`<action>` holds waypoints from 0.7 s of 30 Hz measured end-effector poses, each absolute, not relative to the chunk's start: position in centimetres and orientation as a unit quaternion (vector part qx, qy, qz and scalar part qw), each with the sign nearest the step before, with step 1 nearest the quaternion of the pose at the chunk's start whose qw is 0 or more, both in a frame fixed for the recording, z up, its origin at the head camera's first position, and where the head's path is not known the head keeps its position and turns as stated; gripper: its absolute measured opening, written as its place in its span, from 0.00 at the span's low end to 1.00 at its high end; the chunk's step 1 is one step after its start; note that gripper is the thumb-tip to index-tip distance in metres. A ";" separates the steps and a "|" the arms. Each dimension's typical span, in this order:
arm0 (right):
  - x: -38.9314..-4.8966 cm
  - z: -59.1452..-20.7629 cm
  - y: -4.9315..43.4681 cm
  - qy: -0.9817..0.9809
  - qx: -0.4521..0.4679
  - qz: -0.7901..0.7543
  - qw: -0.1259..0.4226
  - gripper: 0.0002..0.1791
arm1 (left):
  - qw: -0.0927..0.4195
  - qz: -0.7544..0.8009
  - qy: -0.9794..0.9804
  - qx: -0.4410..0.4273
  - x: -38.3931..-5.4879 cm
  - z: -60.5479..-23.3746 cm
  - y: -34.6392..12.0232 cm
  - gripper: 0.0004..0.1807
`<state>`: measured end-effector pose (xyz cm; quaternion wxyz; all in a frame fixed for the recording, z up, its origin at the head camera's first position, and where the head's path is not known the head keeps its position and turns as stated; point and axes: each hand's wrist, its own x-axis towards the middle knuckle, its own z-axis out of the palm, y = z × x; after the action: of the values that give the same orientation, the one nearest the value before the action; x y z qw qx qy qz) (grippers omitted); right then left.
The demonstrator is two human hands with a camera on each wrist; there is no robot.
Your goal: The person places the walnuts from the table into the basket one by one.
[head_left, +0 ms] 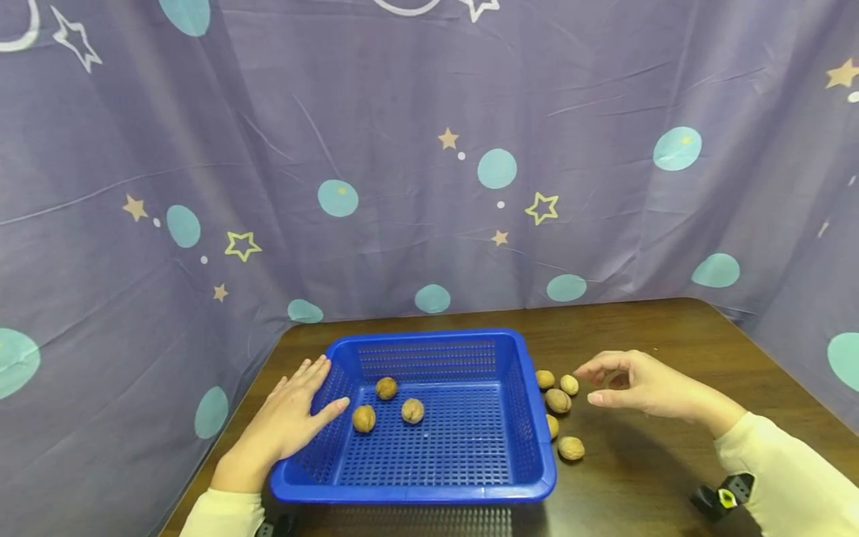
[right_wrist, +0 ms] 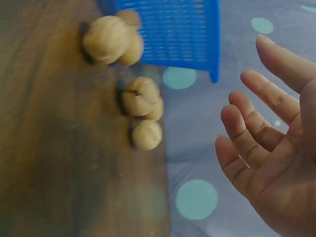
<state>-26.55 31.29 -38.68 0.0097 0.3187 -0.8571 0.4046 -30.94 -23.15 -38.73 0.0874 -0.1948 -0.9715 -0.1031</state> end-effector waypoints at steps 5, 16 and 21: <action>-26.2 -40.3 31.6 -0.853 0.337 0.398 0.003 0.16 | 0.088 -0.104 -0.971 -0.197 -30.8 -38.6 -23.1 0.46; -26.0 -42.4 30.9 -0.847 0.362 0.388 -0.033 0.18 | 0.083 -0.105 -0.971 -0.197 -30.8 -38.5 -23.0 0.48; -26.2 -42.9 30.6 -0.837 0.376 0.393 -0.060 0.18 | 0.083 -0.109 -0.971 -0.197 -30.8 -38.5 -23.0 0.45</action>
<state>-26.24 30.61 -42.94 -0.0602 0.3757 -0.8373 0.3926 -30.81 -23.01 -38.46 0.0828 -0.1974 -0.9707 -0.1090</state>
